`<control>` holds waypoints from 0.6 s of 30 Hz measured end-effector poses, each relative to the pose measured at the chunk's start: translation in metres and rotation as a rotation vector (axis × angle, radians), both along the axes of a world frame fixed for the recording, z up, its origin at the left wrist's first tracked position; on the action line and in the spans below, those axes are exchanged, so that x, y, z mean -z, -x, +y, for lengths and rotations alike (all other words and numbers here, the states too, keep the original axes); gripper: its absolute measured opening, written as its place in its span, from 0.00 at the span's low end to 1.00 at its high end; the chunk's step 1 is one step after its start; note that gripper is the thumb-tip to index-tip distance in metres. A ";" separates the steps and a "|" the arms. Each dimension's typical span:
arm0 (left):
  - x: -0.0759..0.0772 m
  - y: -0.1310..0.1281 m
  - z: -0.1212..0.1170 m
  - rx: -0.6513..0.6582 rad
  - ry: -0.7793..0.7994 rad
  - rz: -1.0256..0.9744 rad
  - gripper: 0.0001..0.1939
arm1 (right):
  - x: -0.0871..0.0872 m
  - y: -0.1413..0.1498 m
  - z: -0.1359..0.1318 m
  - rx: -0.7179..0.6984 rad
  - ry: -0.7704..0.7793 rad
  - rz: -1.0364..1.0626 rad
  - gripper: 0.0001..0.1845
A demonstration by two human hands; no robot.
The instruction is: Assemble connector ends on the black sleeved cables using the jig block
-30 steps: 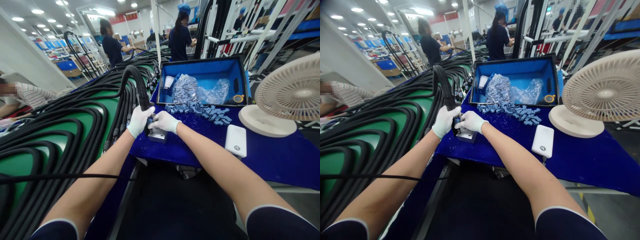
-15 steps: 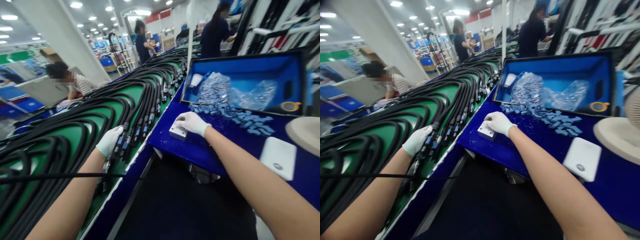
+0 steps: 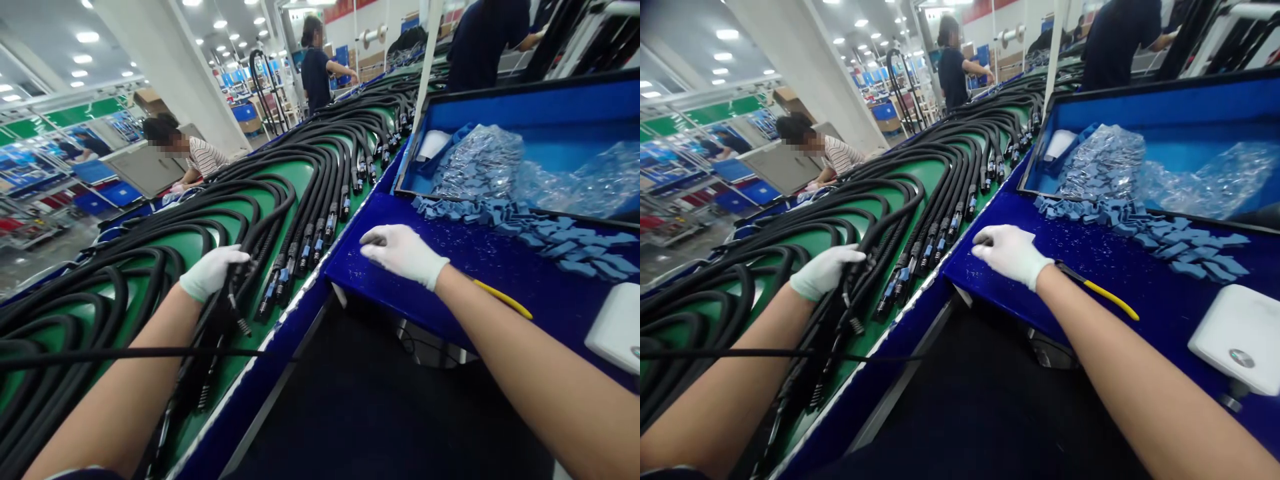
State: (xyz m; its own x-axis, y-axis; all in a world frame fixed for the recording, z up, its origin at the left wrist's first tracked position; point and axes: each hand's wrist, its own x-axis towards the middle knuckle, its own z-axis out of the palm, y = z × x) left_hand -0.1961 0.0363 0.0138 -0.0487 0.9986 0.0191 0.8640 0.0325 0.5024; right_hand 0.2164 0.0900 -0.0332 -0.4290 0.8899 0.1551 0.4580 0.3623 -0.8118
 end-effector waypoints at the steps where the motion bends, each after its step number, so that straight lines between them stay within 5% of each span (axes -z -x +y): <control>1: -0.011 -0.008 0.000 0.030 0.001 -0.108 0.25 | -0.001 0.014 -0.011 -0.092 0.021 0.057 0.19; 5: -0.031 -0.065 0.002 0.115 -0.115 -0.786 0.19 | 0.001 0.073 -0.053 -0.412 0.253 0.347 0.48; 7: -0.031 -0.098 0.000 0.110 -0.228 -0.899 0.18 | 0.006 0.088 -0.067 -0.475 0.414 0.464 0.47; 11: -0.022 -0.138 -0.010 0.024 -0.513 -0.492 0.22 | 0.011 0.069 -0.081 -0.319 0.482 0.482 0.23; 13: -0.013 -0.145 -0.015 0.260 -0.620 -0.181 0.22 | 0.005 0.044 -0.086 -0.255 0.437 0.399 0.18; 15: 0.001 -0.151 -0.017 0.654 -0.622 0.119 0.17 | -0.007 0.017 -0.090 -0.260 0.379 0.261 0.15; 17: 0.018 -0.160 -0.018 0.916 -0.566 0.218 0.14 | -0.021 -0.009 -0.094 -0.304 0.368 0.101 0.12; 18: 0.025 -0.166 -0.017 0.943 -0.548 0.200 0.14 | -0.026 -0.022 -0.095 -0.315 0.372 0.046 0.12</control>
